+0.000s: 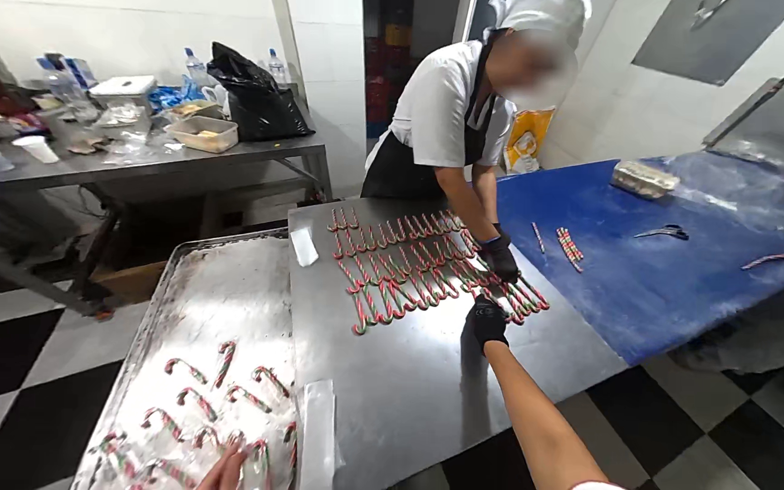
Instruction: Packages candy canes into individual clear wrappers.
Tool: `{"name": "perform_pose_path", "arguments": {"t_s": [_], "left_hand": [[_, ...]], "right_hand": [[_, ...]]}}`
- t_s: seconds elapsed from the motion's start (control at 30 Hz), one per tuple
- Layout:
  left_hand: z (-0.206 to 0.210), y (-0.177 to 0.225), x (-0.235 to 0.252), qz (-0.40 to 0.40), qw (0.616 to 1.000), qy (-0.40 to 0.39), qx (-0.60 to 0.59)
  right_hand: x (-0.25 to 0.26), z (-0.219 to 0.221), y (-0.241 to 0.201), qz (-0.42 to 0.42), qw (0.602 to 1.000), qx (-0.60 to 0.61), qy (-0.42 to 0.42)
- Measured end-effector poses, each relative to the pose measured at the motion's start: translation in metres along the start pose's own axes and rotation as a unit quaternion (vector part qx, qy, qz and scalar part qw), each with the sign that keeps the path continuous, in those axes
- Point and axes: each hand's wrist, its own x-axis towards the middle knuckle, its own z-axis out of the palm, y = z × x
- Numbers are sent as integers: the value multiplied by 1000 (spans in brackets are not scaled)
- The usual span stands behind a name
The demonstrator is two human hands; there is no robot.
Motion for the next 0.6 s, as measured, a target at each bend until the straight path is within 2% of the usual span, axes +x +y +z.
{"name": "perform_pose_path", "arguments": {"t_s": [0.1,0.2,0.3,0.47,0.53,0.6], "left_hand": [[12,8,-16,7,999,1,-49],[25,13,-22,43,998,-36,-23],[40,19,-22,75,995,-65,28],[64,27,-16,148,986,-76,16],[69,24,-11,201,975,-90,33],[73,19,-8,235,966,-104,41]], "right_hand": [[-57,21,3,-22,998,52,16],[-120,18,-13,-82,996,-13,-29],[-130,21,-37,-108,992,-23,-57],[-127,11,-82,-103,987,-41,-118],[-139,4,-84,-143,979,61,-134],[-164,-9,-84,-207,929,269,-147]]}}
